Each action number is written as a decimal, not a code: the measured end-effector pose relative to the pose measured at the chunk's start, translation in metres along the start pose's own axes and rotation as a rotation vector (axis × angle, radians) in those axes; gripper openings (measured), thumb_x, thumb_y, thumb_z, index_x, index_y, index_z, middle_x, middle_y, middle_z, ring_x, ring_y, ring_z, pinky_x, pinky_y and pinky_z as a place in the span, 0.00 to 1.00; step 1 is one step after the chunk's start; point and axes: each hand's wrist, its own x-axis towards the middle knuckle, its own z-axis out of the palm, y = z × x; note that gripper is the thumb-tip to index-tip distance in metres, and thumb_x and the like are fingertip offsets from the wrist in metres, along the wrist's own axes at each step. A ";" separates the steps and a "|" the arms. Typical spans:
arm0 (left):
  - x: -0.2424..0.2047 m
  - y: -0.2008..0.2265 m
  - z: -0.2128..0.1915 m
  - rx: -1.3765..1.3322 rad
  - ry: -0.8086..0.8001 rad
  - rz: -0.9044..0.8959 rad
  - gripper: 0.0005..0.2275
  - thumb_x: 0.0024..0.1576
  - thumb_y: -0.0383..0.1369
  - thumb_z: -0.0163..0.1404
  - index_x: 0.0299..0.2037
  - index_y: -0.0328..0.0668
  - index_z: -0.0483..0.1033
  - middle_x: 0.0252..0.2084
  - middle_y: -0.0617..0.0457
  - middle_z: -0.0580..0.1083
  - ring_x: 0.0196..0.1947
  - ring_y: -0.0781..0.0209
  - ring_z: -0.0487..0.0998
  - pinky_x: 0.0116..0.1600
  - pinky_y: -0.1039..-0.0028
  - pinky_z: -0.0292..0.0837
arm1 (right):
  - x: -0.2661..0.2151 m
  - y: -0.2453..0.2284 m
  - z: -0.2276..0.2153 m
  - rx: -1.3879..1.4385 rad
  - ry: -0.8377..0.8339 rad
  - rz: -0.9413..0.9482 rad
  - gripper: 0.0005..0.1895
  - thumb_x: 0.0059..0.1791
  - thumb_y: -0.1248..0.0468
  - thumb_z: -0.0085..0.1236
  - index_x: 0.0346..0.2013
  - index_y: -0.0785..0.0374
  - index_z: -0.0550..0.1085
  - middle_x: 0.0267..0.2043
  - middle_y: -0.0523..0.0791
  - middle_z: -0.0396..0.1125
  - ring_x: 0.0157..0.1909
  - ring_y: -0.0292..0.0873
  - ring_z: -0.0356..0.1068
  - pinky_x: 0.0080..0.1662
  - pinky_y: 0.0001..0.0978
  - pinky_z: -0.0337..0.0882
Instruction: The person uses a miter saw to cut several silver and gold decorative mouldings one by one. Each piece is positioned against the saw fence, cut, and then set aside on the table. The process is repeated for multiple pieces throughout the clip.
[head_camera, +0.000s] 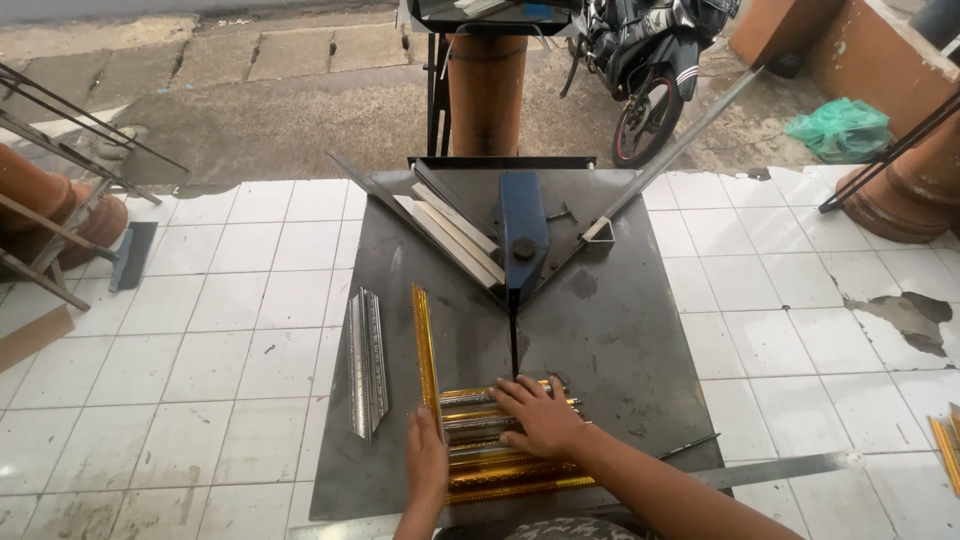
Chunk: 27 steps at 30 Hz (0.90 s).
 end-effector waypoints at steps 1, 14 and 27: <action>-0.005 -0.001 -0.003 0.000 0.001 -0.001 0.38 0.68 0.62 0.26 0.85 0.52 0.53 0.88 0.53 0.54 0.88 0.51 0.51 0.87 0.51 0.46 | 0.000 -0.001 0.003 0.000 -0.001 -0.001 0.45 0.62 0.38 0.44 0.88 0.41 0.39 0.93 0.38 0.33 0.91 0.54 0.29 0.79 0.78 0.30; -0.049 -0.027 -0.061 0.050 0.713 -0.246 0.18 0.64 0.36 0.61 0.59 0.33 0.80 0.58 0.34 0.74 0.49 0.35 0.83 0.52 0.47 0.83 | -0.025 -0.028 0.037 -0.107 0.129 -0.506 0.50 0.52 0.36 0.64 0.84 0.45 0.56 0.89 0.49 0.42 0.88 0.63 0.35 0.73 0.88 0.27; -0.026 -0.020 -0.076 -0.212 0.711 -0.309 0.24 0.67 0.33 0.59 0.70 0.28 0.71 0.69 0.33 0.63 0.68 0.30 0.69 0.70 0.42 0.71 | -0.026 -0.026 0.041 -0.264 0.012 -0.410 0.54 0.54 0.40 0.65 0.87 0.41 0.45 0.92 0.47 0.29 0.89 0.66 0.25 0.73 0.90 0.28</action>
